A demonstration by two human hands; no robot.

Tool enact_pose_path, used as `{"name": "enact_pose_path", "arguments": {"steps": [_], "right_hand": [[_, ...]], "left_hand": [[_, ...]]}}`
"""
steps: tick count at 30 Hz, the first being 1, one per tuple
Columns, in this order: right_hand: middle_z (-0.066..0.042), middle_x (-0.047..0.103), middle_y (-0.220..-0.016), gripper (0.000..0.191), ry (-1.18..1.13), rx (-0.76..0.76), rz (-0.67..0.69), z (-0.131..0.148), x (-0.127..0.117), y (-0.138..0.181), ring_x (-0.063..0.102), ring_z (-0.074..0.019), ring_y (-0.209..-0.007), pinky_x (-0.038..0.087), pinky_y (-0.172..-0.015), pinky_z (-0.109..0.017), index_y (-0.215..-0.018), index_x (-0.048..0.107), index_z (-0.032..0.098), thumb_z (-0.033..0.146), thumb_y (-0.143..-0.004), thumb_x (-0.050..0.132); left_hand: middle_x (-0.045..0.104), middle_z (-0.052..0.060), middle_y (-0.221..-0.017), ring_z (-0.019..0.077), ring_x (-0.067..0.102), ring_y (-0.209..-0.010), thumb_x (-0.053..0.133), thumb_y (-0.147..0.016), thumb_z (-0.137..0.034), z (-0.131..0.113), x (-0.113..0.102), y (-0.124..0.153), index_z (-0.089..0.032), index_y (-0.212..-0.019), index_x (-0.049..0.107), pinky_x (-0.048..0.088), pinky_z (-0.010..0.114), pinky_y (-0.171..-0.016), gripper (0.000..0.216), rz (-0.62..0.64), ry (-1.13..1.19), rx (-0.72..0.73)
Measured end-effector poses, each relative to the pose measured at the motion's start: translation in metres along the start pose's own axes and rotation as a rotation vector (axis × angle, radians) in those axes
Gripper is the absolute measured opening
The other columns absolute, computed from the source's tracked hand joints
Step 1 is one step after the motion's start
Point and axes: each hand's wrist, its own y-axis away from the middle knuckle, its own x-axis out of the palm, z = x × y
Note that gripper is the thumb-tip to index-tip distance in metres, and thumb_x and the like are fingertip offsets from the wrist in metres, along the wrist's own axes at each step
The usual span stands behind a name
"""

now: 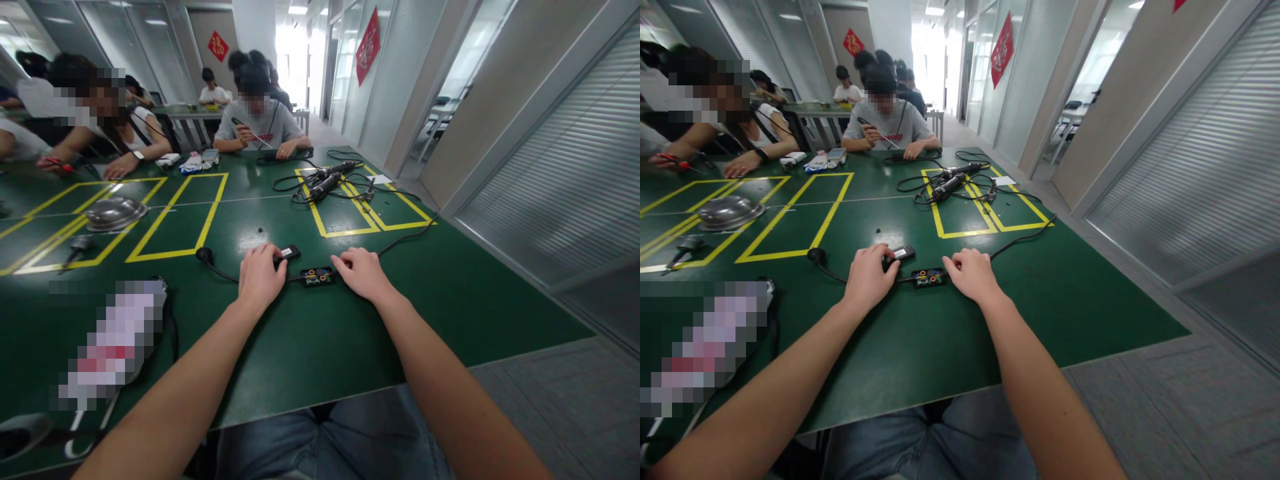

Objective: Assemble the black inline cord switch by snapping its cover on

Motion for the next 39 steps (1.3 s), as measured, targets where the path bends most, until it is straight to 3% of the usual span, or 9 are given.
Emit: {"name": "enact_pose_path", "arguments": {"steps": [2, 7, 11, 20, 28, 39], "right_hand": [[-0.006, 0.068, -0.083, 0.052, 0.02, -0.014, -0.003, 0.0, -0.001, 0.002, 0.06, -0.0245, -0.087, 0.036, -0.081, -0.038, -0.066, 0.063, 0.023, 0.043, -0.112, 0.053], [-0.007, 0.067, -0.082, 0.053, 0.064, -0.02, -0.005, 0.001, -0.002, 0.004, 0.06, -0.0263, -0.089, 0.037, -0.083, -0.04, -0.065, 0.063, 0.023, 0.045, -0.113, 0.052], [-0.007, 0.066, -0.08, 0.053, 0.082, -0.014, -0.003, 0.003, -0.002, 0.004, 0.062, -0.0264, -0.086, 0.039, -0.079, -0.04, -0.064, 0.061, 0.024, 0.048, -0.111, 0.056], [-0.008, 0.066, -0.079, 0.054, 0.08, 0.041, -0.073, 0.004, -0.004, 0.005, 0.058, -0.0231, -0.07, 0.039, -0.07, -0.039, -0.065, 0.066, 0.025, 0.06, -0.106, 0.059], [-0.006, 0.064, -0.078, 0.054, 0.023, 0.051, -0.094, 0.003, -0.003, 0.003, 0.056, -0.0212, -0.069, 0.037, -0.068, -0.038, -0.064, 0.061, 0.025, 0.053, -0.11, 0.054], [-0.004, 0.061, -0.075, 0.051, 0.023, 0.015, -0.038, 0.001, -0.006, 0.003, 0.054, -0.021, -0.07, 0.035, -0.071, -0.038, -0.061, 0.052, 0.025, 0.047, -0.108, 0.058]], "left_hand": [[0.075, 0.016, -0.13, 0.0356, 0.067, -0.125, 0.065, -0.105, -0.03, -0.007, -0.003, 0.003, -0.021, -0.106, 0.076, 0.055, 0.048, -0.108, 0.015, 0.002, -0.049, 0.03], [0.08, 0.013, -0.098, 0.0325, 0.076, -0.099, 0.057, -0.109, -0.041, -0.019, -0.005, 0.011, -0.02, -0.091, 0.078, 0.059, 0.042, -0.089, 0.035, 0.164, -0.137, 0.096], [0.081, 0.017, -0.09, 0.0358, 0.079, -0.091, 0.051, -0.111, -0.046, -0.024, -0.006, 0.013, -0.019, -0.089, 0.081, 0.06, 0.045, -0.084, 0.046, 0.247, -0.198, 0.076], [0.082, 0.018, -0.09, 0.0375, 0.081, -0.09, 0.052, -0.11, -0.054, -0.031, -0.014, 0.013, -0.02, -0.096, 0.084, 0.061, 0.046, -0.083, 0.048, 0.262, -0.257, 0.051], [0.082, 0.017, -0.09, 0.0372, 0.081, -0.086, 0.046, -0.113, -0.052, -0.032, -0.019, 0.013, -0.02, -0.1, 0.083, 0.059, 0.045, -0.078, 0.051, 0.23, -0.261, 0.036], [0.084, 0.017, -0.103, 0.0375, 0.082, -0.099, 0.044, -0.115, -0.049, -0.025, -0.015, 0.013, -0.02, -0.102, 0.08, 0.06, 0.045, -0.087, 0.048, 0.296, -0.269, 0.098]]}}
